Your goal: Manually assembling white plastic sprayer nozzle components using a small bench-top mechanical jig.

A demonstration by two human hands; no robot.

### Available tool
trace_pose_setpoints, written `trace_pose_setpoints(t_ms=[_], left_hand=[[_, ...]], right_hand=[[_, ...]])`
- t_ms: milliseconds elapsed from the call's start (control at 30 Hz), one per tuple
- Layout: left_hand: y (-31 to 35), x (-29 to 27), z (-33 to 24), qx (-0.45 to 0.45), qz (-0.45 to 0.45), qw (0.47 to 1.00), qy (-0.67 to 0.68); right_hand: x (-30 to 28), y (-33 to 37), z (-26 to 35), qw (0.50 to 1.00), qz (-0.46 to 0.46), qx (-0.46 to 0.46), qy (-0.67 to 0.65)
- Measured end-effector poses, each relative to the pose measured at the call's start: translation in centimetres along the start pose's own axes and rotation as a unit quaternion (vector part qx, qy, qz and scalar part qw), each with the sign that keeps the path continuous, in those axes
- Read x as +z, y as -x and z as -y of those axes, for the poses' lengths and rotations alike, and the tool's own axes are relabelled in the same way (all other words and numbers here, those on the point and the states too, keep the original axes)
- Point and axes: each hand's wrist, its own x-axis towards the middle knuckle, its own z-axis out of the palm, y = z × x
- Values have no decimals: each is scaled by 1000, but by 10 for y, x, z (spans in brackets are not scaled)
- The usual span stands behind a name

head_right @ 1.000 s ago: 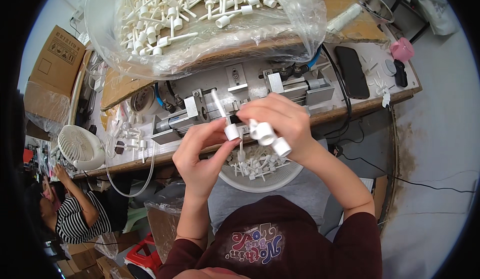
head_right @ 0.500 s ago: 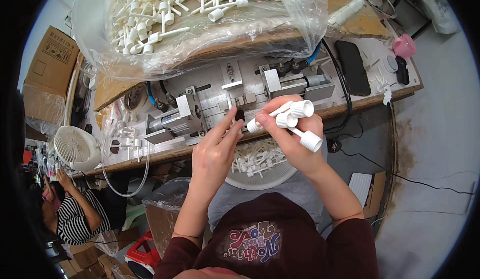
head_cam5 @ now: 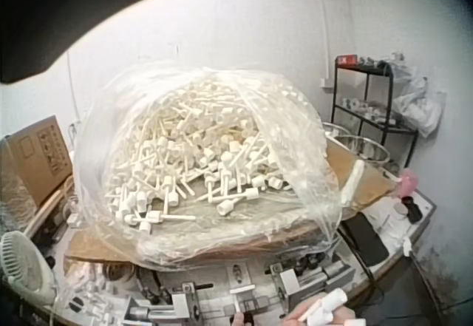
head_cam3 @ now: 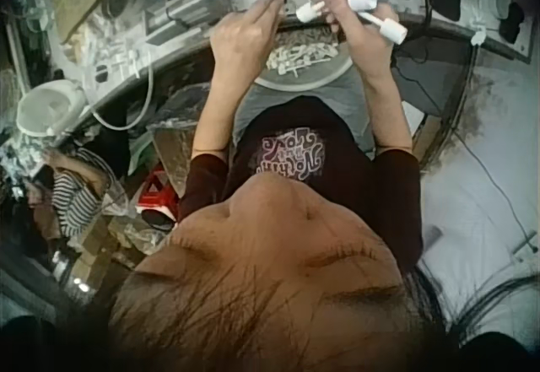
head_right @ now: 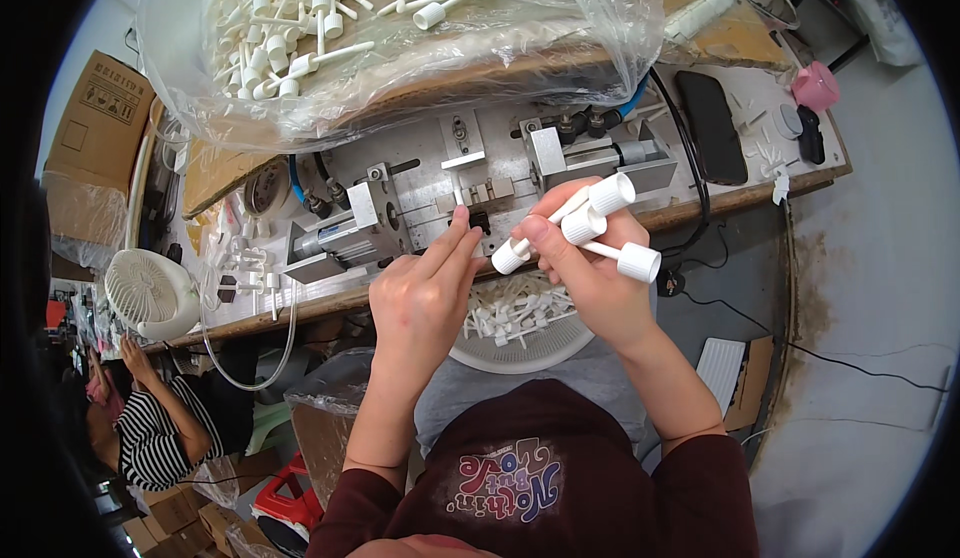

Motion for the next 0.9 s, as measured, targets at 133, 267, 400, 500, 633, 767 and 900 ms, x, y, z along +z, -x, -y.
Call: trace_pose_setpoints(t_ms=[133, 267, 400, 500, 633, 767, 900], left_hand=[[0, -3, -1, -7, 9, 1000, -5], [-1, -12, -2, -15, -20, 991, 128], [3, -25, -14, 43, -43, 961, 269], [4, -29, -12, 45, -53, 957, 283], [12, -24, -12, -34, -73, 966, 244], [13, 2, -5, -54, -69, 987, 132], [8, 8, -1, -3, -48, 998, 29]], right_hand=[[-3, 0, 0, 999, 15, 48, -20], [-3, 1, -2, 994, 17, 89, -58], [0, 5, -8, 978, 64, 149, -130], [-2, 3, -11, 974, 68, 162, -142], [-6, 0, -6, 990, 24, 116, -74], [-3, 3, 1, 995, 27, 92, -1], [1, 10, -2, 998, -2, 47, 32]])
